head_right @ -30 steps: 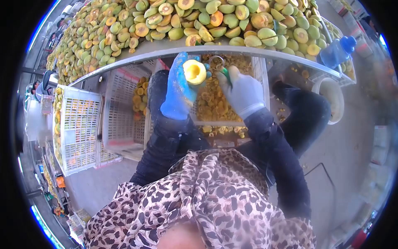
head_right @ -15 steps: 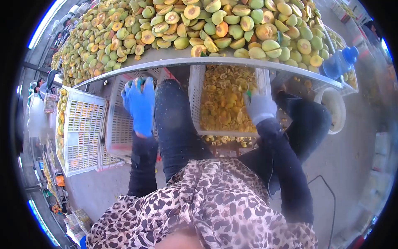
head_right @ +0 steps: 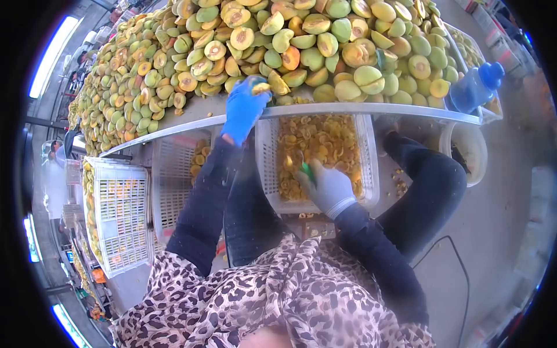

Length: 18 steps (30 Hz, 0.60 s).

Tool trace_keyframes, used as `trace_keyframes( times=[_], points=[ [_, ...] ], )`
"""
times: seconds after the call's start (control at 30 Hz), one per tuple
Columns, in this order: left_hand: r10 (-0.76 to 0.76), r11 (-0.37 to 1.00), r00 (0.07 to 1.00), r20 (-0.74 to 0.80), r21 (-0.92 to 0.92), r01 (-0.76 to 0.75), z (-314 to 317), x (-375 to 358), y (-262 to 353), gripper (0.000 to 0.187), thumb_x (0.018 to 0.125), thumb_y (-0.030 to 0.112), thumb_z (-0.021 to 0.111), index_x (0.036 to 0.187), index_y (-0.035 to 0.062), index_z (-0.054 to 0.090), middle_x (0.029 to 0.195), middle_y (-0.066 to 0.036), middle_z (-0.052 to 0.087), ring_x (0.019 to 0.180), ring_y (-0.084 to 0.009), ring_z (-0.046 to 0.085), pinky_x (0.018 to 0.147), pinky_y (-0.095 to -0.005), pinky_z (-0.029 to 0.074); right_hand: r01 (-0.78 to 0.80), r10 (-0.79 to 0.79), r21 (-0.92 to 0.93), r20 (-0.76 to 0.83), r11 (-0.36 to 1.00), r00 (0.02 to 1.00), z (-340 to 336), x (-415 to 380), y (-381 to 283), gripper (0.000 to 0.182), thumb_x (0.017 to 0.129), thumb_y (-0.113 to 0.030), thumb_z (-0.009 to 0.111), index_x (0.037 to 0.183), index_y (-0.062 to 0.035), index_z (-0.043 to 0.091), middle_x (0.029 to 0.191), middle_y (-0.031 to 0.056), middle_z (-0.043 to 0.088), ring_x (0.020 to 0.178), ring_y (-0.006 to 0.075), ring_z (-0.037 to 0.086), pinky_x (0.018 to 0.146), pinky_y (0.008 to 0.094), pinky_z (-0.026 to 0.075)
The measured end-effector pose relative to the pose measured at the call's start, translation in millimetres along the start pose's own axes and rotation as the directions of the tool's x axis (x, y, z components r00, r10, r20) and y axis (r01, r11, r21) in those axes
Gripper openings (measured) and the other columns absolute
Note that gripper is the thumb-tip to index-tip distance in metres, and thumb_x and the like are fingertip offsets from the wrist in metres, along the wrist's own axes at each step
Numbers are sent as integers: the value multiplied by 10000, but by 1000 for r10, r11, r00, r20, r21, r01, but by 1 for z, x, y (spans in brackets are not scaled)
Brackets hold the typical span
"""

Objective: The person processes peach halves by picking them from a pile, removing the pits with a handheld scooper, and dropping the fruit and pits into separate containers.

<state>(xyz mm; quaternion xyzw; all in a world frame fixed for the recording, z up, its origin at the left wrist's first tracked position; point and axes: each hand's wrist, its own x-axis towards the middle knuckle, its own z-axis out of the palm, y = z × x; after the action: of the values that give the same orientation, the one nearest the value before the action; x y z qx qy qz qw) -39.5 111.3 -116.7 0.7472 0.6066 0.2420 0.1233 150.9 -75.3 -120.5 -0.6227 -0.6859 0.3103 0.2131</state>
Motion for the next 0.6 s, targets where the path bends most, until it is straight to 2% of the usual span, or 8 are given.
trace_keyframes(
  times=[0.03, 0.07, 0.1, 0.13, 0.2, 0.33, 0.47, 0.6],
  points=[
    [2, 1000, 1000, 7, 5, -2, -8, -4, 11, 443, 773, 276, 650, 1117, 23, 534, 1003, -158, 601, 853, -323, 635, 792, -409, 514, 27, -15, 178, -70, 984, 997, -6, 6, -7, 312, 913, -354, 547, 931, -43, 546, 697, 189, 638, 639, 375, 630, 540, 446, 471],
    [-169, 821, 986, -15, -555, 132, -14, -11, 24, 371, 804, 255, 642, 1068, 13, 545, 969, -145, 601, 832, -302, 627, 781, -406, 518, 72, -27, 354, -131, 932, 991, -7, 12, -10, 293, 933, -316, 537, 930, -24, 552, 687, 187, 622, 605, 343, 622, 535, 411, 455],
    [-329, 343, 942, 63, -922, 181, -19, -23, 37, 305, 835, 234, 634, 1020, 3, 557, 936, -132, 602, 811, -281, 620, 771, -403, 522, 63, -20, 362, -123, 930, 992, -14, 14, -20, 293, 933, -316, 537, 930, -24, 552, 687, 187, 622, 605, 343, 622, 535, 411, 455],
    [-335, 346, 940, 66, -919, 188, -19, -35, 44, 305, 835, 234, 634, 1020, 3, 557, 936, -132, 602, 811, -281, 620, 771, -403, 522, -7, 49, 532, -65, 847, 997, -26, 17, -35, 278, 940, -291, 529, 914, -16, 558, 672, 184, 606, 572, 311, 598, 535, 391, 449],
    [-168, -248, 975, 147, -963, 103, -19, -56, 57, 267, 895, 270, 596, 995, 25, 561, 904, -122, 608, 817, -270, 622, 752, -408, 533, -87, 109, 680, 10, 728, 994, -36, 21, -51, 255, 953, -232, 518, 906, 10, 581, 657, 178, 573, 539, 229, 531, 552, 336, 436],
    [-174, -484, 899, 403, -830, 278, -34, -87, 88, 314, 951, 319, 507, 1124, 60, 539, 1015, -93, 607, 859, -235, 632, 783, -380, 545, 27, 35, 653, -81, 757, 996, -34, 15, -59, 263, 951, -223, 526, 928, 30, 592, 661, 202, 566, 580, 218, 550, 582, 333, 437],
    [-279, -346, 899, 339, -908, 235, -46, -106, 115, 415, 979, 361, 426, 1095, -8, 577, 957, -143, 628, 809, -246, 625, 774, -369, 517, 136, -36, 596, -177, 791, 984, -35, 3, -67, 273, 955, -228, 518, 907, 31, 592, 638, 201, 554, 559, 224, 545, 566, 342, 434],
    [-336, -367, 896, 289, -917, 158, -42, -114, 120, 490, 978, 440, 383, 1028, 10, 613, 981, -151, 649, 792, -227, 629, 756, -332, 521, 184, -109, 513, -173, 838, 979, -38, -5, -62, 325, 961, -268, 512, 887, 39, 589, 591, 185, 516, 513, 207, 505, 539, 349, 419]
  ],
)
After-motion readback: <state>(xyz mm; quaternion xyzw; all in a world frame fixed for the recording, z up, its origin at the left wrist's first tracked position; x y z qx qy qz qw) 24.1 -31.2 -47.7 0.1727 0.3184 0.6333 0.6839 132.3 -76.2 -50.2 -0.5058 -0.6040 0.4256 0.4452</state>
